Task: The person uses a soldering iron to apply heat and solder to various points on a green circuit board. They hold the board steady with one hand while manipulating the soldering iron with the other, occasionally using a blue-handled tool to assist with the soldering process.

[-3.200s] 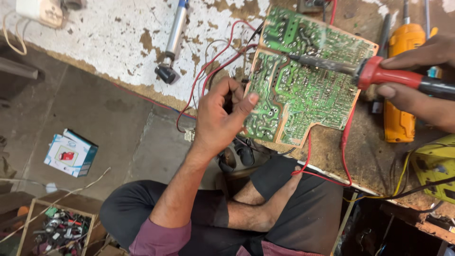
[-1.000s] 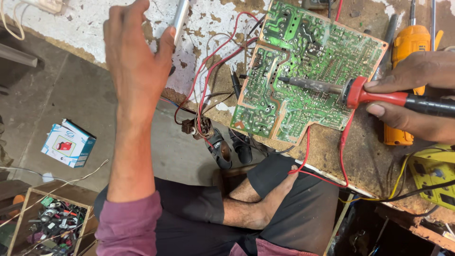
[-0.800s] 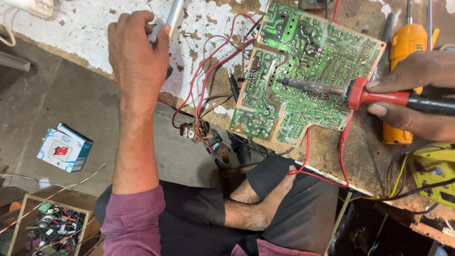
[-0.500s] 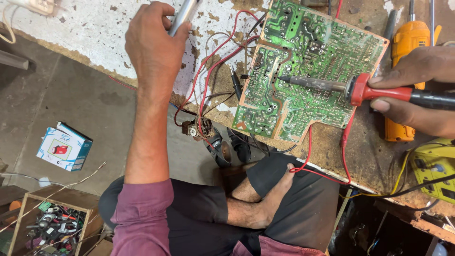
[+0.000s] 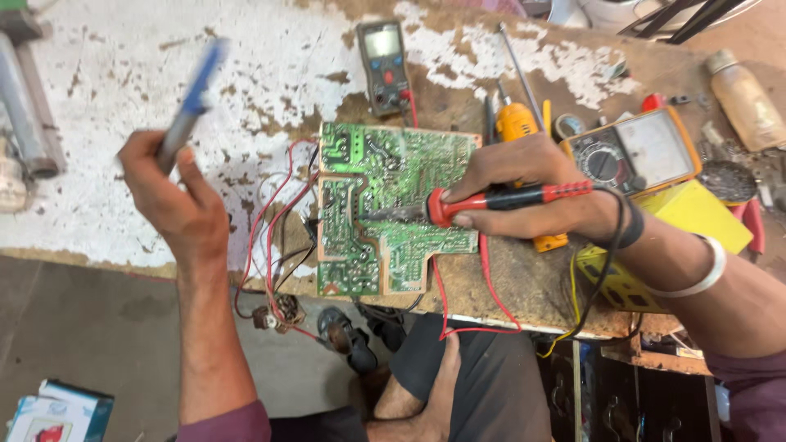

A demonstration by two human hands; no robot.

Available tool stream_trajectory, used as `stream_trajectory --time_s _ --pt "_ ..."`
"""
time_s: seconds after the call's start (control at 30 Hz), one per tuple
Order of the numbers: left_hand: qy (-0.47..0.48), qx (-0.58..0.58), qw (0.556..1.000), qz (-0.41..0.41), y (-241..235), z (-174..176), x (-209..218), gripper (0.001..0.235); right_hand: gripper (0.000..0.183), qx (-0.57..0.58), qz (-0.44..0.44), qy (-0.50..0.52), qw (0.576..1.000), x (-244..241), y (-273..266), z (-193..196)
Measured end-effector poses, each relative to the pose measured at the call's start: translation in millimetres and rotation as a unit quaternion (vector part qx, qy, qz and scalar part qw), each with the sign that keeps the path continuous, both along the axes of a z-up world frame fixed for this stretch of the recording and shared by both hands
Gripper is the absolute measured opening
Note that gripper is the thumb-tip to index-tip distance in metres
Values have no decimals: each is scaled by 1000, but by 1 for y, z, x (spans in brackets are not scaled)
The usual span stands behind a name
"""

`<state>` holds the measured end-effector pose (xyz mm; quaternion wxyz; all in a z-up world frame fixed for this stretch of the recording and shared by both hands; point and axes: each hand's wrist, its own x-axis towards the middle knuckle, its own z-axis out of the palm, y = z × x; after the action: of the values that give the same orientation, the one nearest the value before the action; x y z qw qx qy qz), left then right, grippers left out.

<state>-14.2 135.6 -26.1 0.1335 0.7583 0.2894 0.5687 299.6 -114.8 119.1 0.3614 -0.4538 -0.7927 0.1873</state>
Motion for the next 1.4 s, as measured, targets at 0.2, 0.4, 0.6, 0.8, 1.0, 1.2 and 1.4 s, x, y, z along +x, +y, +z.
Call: stream_trajectory --time_s 0.2,0.4,0.6,0.8,1.0,1.2,1.4 --pt "-197 -107 974 -29 13 -13 -12 67 22 -1 -6 -4 1000 0 -5 -2" --pt "-349 -259 858 -273 2 11 -53 70 23 19 -4 -9 1000 3 -6 -4" --pt "-352 -392 815 -241 -46 28 -87 52 23 23 18 -4 1000 4 -5 -3" --pt "-412 -437 753 -267 -63 2 -127 43 23 -23 -7 -1 1000 1 -7 -3" --pt "-396 -368 792 -282 -42 -58 -163 83 24 3 -6 -4 1000 0 -6 0" --pt "-414 -376 735 -383 -32 -102 -183 91 23 7 11 -17 1000 0 -5 4" --pt "-439 -379 714 -392 -45 -75 -161 91 21 15 16 -20 1000 6 -5 -4"
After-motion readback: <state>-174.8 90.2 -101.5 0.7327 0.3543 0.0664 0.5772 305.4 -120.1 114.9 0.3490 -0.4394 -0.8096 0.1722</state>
